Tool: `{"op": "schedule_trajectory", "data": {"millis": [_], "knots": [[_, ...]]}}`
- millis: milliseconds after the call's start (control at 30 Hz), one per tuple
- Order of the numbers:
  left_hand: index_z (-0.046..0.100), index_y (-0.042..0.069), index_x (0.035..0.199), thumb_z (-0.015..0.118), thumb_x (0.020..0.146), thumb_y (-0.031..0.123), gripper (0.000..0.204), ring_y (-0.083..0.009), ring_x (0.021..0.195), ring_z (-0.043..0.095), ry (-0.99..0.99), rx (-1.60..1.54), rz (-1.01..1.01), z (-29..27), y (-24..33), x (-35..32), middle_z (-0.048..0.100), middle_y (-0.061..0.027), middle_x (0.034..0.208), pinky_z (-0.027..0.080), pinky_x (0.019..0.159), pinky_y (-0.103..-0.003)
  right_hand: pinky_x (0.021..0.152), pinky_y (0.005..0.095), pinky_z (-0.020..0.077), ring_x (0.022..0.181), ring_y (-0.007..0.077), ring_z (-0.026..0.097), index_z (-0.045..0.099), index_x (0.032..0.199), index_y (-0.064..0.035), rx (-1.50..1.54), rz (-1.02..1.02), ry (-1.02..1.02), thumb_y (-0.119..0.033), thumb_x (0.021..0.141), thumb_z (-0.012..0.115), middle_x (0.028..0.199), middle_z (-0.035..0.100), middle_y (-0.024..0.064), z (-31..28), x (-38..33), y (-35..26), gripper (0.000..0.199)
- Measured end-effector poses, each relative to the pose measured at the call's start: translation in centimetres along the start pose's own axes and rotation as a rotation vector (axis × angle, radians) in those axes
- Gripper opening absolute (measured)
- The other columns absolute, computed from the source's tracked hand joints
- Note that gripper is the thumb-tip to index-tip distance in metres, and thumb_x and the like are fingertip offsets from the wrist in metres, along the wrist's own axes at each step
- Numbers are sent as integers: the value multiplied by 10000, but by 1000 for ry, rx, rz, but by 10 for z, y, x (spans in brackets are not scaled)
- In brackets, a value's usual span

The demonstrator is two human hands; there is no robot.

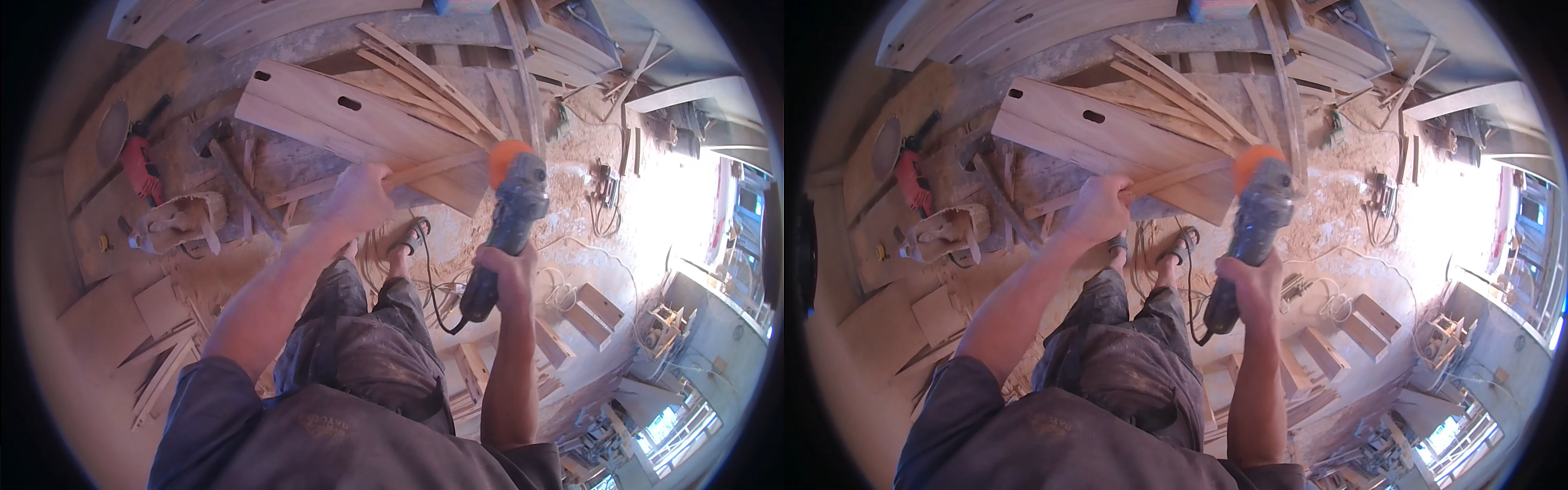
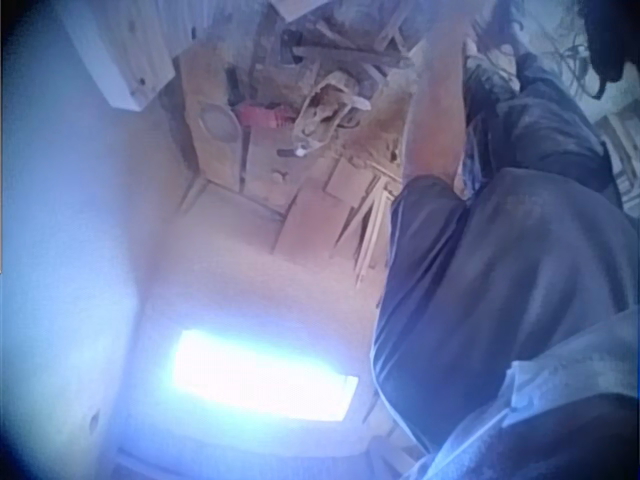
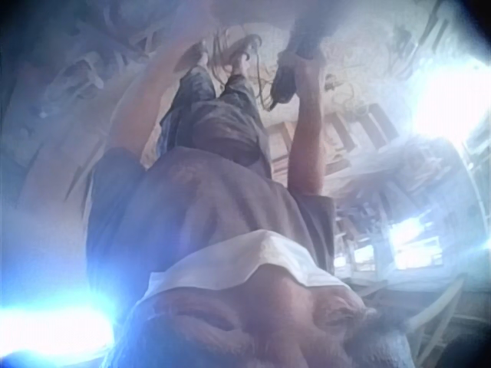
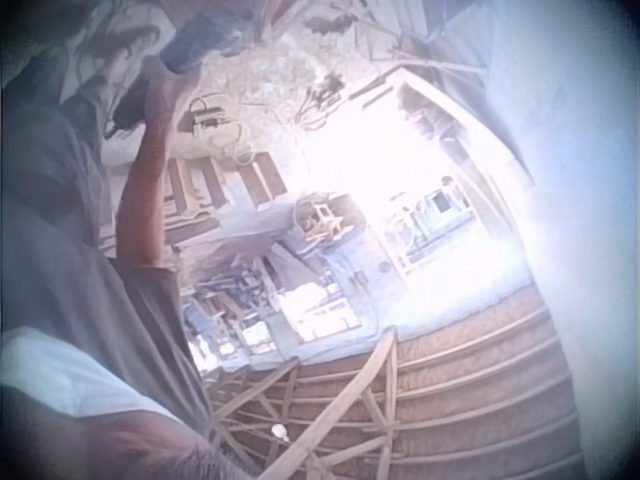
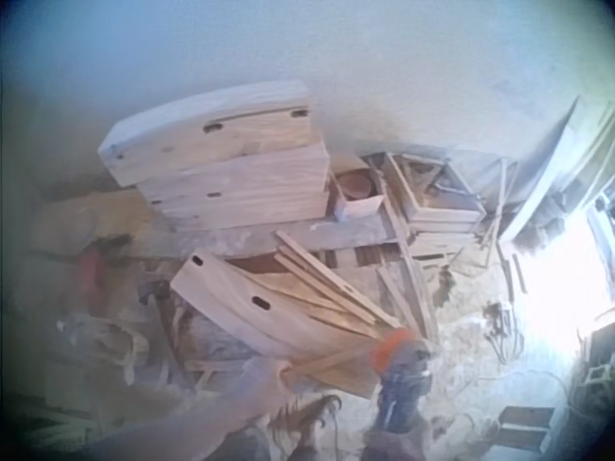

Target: The person hammers a wooden panel, uses an angle grinder to sand the edges, applies glue to a wooden component, and secures it to a frame using a hatchet and hammer.

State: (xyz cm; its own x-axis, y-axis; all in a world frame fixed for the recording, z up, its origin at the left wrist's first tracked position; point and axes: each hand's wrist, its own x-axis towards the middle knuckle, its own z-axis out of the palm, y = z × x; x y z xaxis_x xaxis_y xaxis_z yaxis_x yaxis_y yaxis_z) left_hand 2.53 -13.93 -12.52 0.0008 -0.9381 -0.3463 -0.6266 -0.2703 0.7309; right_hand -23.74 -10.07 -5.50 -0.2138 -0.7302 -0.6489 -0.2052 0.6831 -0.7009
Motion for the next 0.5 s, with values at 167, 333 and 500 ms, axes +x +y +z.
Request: {"op": "schedule_trajectory", "data": {"millis": [167, 333, 500], "knots": [[680, -19, 928, 633, 878, 70, 113, -499, 940, 642, -70, 8, -97, -2, 4, 2, 661, -300, 884, 512, 777, -515, 701, 319, 534, 737, 148, 660, 658, 1039, 1, -95, -6, -172, -139, 705, 796, 837, 689, 63, 37, -35, -12, 389], [732, -7, 1056, 617, 812, 28, 272, -470, 1027, 672, -103, 71, -90, -9, 20, -4, 714, -286, 962, 519, 888, -518, 729, 326, 541, 763, 154, 673, 667, 1040, 10, -201, 35, -181, -161, 686, 800, 851, 699, 82, 40, -28, -5, 415], [727, -24, 1057, 630, 837, 19, 245, -484, 991, 672, -10, 105, -30, 0, 12, -9, 710, -293, 971, 525, 880, -524, 648, 326, 530, 668, 176, 652, 644, 931, 8, -131, 24, -99, -130, 700, 786, 769, 668, 80, 18, -10, -6, 305]]}}
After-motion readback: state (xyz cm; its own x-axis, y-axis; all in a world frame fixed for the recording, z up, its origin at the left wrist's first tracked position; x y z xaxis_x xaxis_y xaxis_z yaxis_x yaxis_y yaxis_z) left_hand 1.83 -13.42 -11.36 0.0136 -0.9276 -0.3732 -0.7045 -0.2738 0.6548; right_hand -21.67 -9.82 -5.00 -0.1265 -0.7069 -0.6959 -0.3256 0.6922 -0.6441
